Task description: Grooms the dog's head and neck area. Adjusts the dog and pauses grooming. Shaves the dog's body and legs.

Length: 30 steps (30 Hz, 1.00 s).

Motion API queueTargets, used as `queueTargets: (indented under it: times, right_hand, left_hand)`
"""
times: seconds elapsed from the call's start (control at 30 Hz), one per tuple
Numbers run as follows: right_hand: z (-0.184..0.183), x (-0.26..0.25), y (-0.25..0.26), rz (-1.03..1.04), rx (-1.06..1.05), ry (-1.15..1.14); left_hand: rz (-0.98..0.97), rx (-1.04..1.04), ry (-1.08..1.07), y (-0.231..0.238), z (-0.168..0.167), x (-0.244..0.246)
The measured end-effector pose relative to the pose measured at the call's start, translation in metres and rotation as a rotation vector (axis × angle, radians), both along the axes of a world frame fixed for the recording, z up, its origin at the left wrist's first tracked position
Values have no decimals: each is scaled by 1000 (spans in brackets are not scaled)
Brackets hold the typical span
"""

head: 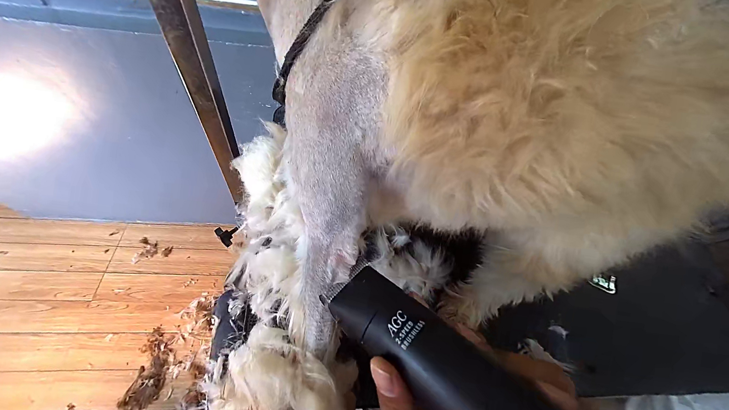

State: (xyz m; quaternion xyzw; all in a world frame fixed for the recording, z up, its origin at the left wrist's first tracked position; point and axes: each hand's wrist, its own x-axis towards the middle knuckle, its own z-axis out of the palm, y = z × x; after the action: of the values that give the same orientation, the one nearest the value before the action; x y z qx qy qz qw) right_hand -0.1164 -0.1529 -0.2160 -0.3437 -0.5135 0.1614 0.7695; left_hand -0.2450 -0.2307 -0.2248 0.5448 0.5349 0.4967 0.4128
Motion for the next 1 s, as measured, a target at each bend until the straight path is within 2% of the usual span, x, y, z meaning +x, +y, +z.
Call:
queueTargets:
  times: [0.1,0.2,0.33,0.4,0.53,0.63,0.73,0.8,0.87,0.93,1.0]
  right_hand:
    - [10,-5,6,-30,43,-9]
    - [18,-14,16,-38,114,-2]
    - [22,-10,31,80,211,-134]
    - [29,-14,38,106,209,-129]
    - [37,-7,33,36,235,-144]
    - [24,5,23,-22,205,-145]
    - [17,2,25,8,204,-122]
    - [23,-6,30,47,175,-155]
    - [34,-11,32,121,74,-200]
    - [42,-10,35,387,-39,65]
    - [47,5,42,620,-150,367]
  left_hand:
    - [25,-84,52,1,15,4]
    - [68,-40,83,2,6,6]
    - [71,-14,145,4,6,9]
    - [76,-14,152,5,8,9]
    - [66,-44,144,10,5,9]
    - [83,14,184,7,5,6]
    - [79,-26,218,9,-4,9]
    - [21,-128,258,12,-2,8]
    - [44,-47,216,9,4,7]
    - [36,-16,118,8,1,3]
    - [-21,-103,-53,13,1,0]
